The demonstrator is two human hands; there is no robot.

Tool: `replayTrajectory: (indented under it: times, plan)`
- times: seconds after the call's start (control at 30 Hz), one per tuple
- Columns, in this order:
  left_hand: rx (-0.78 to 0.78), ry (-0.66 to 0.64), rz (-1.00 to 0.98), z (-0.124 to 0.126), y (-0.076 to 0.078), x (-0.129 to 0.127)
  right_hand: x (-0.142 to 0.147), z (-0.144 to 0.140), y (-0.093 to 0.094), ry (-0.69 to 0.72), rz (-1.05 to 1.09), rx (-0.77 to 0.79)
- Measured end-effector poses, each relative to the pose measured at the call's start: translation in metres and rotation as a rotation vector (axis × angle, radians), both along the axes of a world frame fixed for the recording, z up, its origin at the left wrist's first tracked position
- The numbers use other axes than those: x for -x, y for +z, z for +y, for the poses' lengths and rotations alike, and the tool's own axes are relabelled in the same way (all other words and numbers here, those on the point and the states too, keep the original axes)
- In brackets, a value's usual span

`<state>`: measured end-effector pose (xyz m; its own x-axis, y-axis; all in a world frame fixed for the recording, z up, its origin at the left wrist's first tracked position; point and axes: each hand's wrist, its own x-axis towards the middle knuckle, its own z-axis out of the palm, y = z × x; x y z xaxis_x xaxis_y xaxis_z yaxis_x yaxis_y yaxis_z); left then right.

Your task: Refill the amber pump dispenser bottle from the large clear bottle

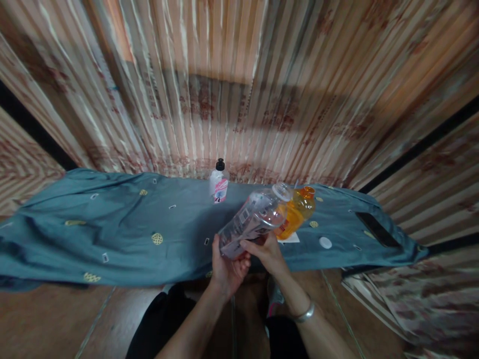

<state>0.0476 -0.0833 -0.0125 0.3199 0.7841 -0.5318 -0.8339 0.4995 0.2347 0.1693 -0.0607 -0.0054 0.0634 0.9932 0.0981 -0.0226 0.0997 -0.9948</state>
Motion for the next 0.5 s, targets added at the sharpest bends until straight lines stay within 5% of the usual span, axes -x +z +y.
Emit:
replayTrajectory:
  times: [0.5]
  plan:
    - [0.051,0.016,0.004,-0.003,-0.012,0.011,0.024,0.031,-0.012,-0.033,0.026,0.034]
